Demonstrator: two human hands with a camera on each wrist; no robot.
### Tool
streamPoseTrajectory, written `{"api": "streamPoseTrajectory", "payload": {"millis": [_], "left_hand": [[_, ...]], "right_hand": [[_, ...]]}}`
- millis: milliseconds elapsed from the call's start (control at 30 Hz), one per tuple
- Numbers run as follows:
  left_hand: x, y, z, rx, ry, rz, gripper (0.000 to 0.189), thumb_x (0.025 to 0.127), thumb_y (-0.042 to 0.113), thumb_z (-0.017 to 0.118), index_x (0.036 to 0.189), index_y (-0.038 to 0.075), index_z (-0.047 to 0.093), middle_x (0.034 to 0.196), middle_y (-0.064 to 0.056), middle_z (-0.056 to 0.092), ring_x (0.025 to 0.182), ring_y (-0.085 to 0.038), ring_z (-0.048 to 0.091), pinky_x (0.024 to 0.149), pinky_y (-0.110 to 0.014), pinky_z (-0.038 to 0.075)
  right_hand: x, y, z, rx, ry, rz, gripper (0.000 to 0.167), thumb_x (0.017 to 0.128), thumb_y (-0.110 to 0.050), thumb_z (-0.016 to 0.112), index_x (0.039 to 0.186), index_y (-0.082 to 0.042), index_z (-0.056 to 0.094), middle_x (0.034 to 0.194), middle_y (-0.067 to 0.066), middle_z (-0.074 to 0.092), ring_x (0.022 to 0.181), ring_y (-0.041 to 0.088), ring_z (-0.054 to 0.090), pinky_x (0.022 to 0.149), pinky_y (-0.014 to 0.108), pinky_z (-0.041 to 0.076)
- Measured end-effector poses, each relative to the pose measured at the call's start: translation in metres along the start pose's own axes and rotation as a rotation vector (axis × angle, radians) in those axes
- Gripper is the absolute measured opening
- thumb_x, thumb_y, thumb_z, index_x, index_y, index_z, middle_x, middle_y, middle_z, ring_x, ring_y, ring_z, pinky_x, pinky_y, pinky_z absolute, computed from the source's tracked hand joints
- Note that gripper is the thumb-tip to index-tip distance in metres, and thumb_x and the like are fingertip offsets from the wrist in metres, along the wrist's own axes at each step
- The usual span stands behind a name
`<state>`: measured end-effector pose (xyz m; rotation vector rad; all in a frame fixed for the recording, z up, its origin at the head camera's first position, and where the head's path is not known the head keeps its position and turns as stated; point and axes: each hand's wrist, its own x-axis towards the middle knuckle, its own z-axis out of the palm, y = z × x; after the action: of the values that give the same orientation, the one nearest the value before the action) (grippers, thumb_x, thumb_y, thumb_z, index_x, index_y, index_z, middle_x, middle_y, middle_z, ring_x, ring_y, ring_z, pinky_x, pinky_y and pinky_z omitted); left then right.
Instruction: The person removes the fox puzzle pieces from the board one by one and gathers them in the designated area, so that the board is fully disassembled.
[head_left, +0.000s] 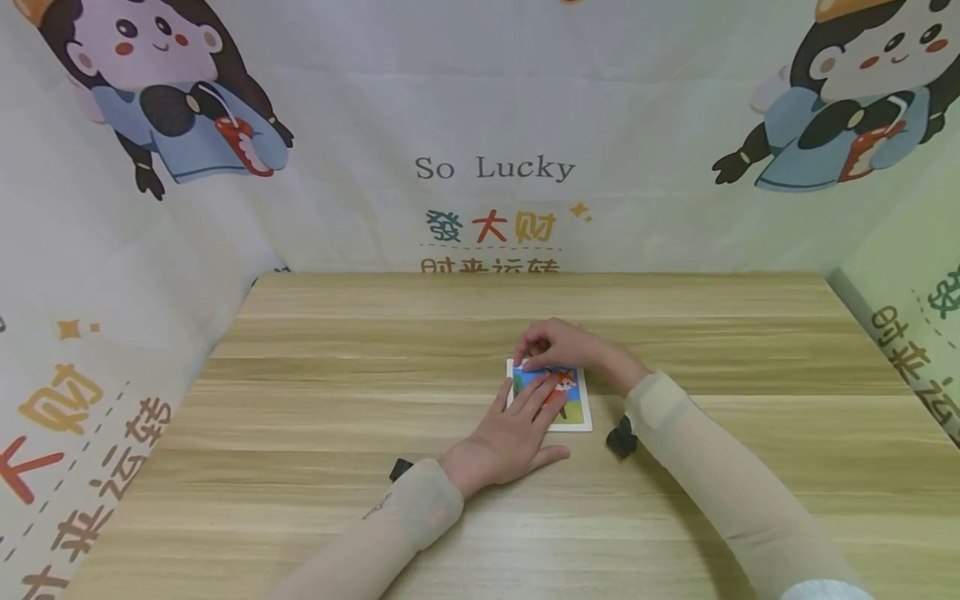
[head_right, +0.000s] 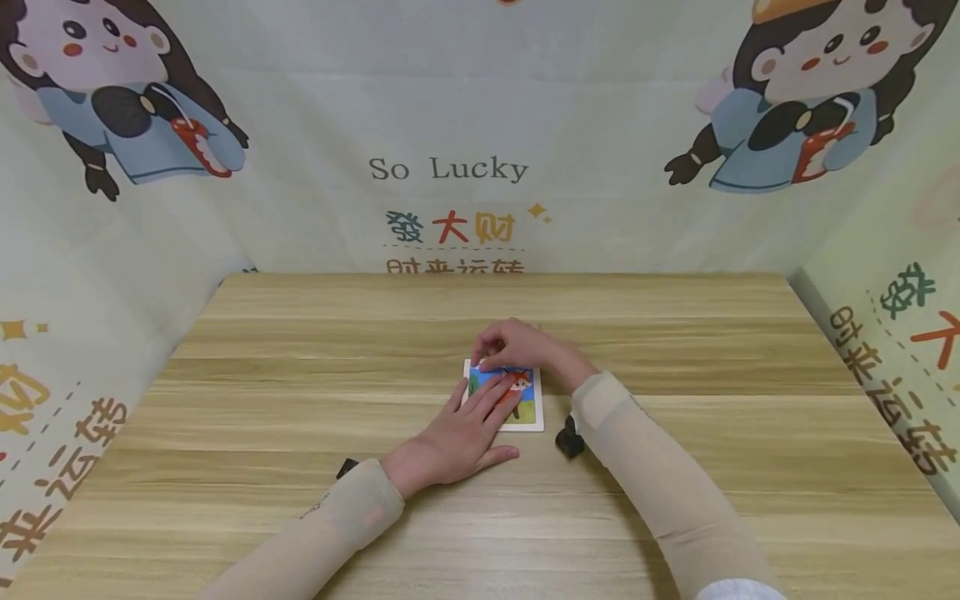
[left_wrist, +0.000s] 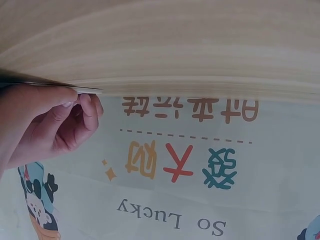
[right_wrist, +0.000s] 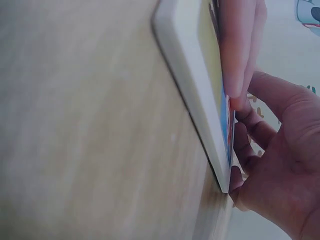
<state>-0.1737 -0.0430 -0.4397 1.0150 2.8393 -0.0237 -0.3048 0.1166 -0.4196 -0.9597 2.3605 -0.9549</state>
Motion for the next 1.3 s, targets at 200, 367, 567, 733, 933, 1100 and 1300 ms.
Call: {"api": "streamPoseTrajectory", "payload": {"millis": [200,367,567,733,933,1100,1300], "left_hand": [[-0.001,0.000,-0.002,-0.009,0.004,0.004,0.075,0.102,0.060,0.035,0.160,0.015,0.019,0.169,-0.006,0.014,0.157,-0.020,0.012,0.126,-0.055,0.014],[-0.001,0.000,-0.001,-0.013,-0.003,0.003,0.075,0.102,0.060,0.035,0.161,0.016,0.018,0.169,-0.006,0.014,0.157,-0.020,0.011,0.126,-0.055,0.013],[-0.001,0.000,-0.001,-0.019,-0.001,0.000,0.075,0.102,0.060,0.036,0.161,0.016,0.018,0.169,-0.006,0.014,0.157,-0.020,0.011,0.126,-0.055,0.013],[-0.001,-0.001,-0.001,-0.026,-0.006,-0.003,0.075,0.102,0.060,0.036,0.161,0.017,0.018,0.169,-0.005,0.014,0.157,-0.018,0.010,0.126,-0.054,0.012],[-0.001,-0.002,-0.001,-0.021,-0.015,-0.019,0.075,0.102,0.060,0.036,0.161,0.017,0.017,0.169,-0.005,0.013,0.157,-0.019,0.010,0.126,-0.054,0.011],[-0.001,-0.002,0.001,-0.048,-0.021,-0.005,0.075,0.102,0.059,0.036,0.161,0.016,0.017,0.170,-0.006,0.010,0.158,-0.020,0.008,0.126,-0.055,0.011],[0.000,-0.001,0.000,-0.021,-0.029,0.000,0.075,0.103,0.059,0.033,0.161,0.016,0.015,0.170,-0.005,0.009,0.158,-0.019,0.008,0.126,-0.054,0.012]], "right_hand": [[0.000,-0.002,0.001,-0.019,0.018,0.026,0.012,0.092,-0.013,0.071,0.102,-0.010,0.076,0.089,0.004,0.059,0.079,0.014,0.049,0.072,0.024,0.042],[0.001,-0.004,0.000,-0.022,0.012,0.045,0.011,0.092,-0.013,0.071,0.101,-0.010,0.076,0.089,0.004,0.059,0.077,0.014,0.049,0.070,0.024,0.042],[0.004,-0.009,-0.001,-0.052,-0.022,0.060,0.010,0.095,-0.013,0.067,0.100,-0.009,0.074,0.088,0.004,0.058,0.073,0.012,0.048,0.067,0.024,0.042],[0.007,-0.009,-0.002,-0.104,-0.042,0.015,0.009,0.094,-0.011,0.066,0.096,-0.008,0.074,0.093,0.005,0.062,0.081,0.012,0.051,0.073,0.024,0.042],[0.006,-0.001,-0.004,-0.024,-0.045,-0.041,0.010,0.092,-0.008,0.068,0.100,-0.004,0.072,0.090,0.006,0.061,0.083,0.012,0.051,0.076,0.024,0.043],[0.004,0.003,-0.003,0.006,-0.037,-0.037,0.012,0.092,-0.010,0.070,0.104,-0.008,0.072,0.083,0.002,0.055,0.076,0.014,0.047,0.071,0.025,0.041],[-0.001,0.003,-0.001,-0.009,0.018,0.029,0.008,0.092,-0.012,0.071,0.099,-0.011,0.074,0.098,0.005,0.066,0.085,0.014,0.055,0.079,0.028,0.047]]}}
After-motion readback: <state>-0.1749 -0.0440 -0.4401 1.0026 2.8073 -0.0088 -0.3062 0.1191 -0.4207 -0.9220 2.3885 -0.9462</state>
